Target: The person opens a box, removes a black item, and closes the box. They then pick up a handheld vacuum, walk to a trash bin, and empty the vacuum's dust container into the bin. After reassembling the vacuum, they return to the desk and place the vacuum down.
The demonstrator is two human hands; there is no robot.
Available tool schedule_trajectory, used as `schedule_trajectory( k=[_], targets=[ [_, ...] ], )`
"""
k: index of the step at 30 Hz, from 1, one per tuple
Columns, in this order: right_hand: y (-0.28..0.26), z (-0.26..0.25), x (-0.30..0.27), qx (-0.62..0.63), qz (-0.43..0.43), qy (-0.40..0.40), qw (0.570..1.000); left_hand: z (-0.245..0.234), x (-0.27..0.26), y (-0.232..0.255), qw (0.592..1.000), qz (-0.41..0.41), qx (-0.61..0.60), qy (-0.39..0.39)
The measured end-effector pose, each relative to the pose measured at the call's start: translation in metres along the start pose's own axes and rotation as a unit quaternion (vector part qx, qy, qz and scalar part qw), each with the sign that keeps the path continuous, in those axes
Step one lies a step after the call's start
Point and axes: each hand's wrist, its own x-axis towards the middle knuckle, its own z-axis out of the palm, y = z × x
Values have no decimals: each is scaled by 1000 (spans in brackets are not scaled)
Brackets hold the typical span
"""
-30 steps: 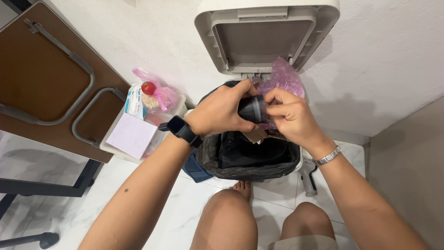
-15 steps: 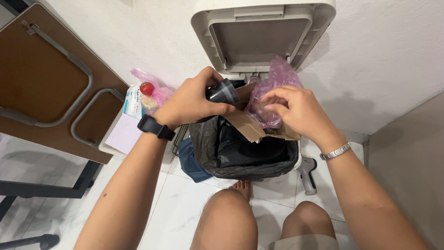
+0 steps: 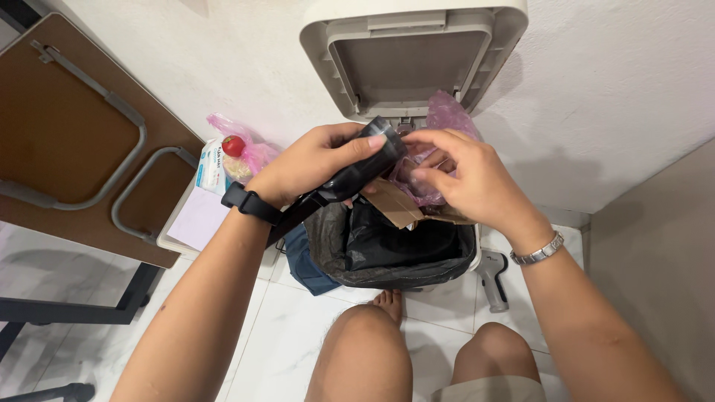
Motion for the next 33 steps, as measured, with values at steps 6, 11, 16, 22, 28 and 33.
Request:
schedule_trajectory(
  k=[6,11,16,22,28,33],
  targets=[
    [-9,0,0,25,113,34,993,5,3,3,998,-17,-48,-22],
    [-7,-2,-4,71,76,21,994,11,6,0,985,126,114,37],
    [32,-12,-21,62,95,56,992,18,2,3,907,273,305,103],
    [201,-26,-94,233,120,189,946,25,-1,9,896,255,344,120],
    [391,64,-222,-239,423,-78,870,29,-2,10,904,237,336,116],
    [420,100,-284,-105,598,-152,780,30,-3,7,904,240,337,106]
  ],
)
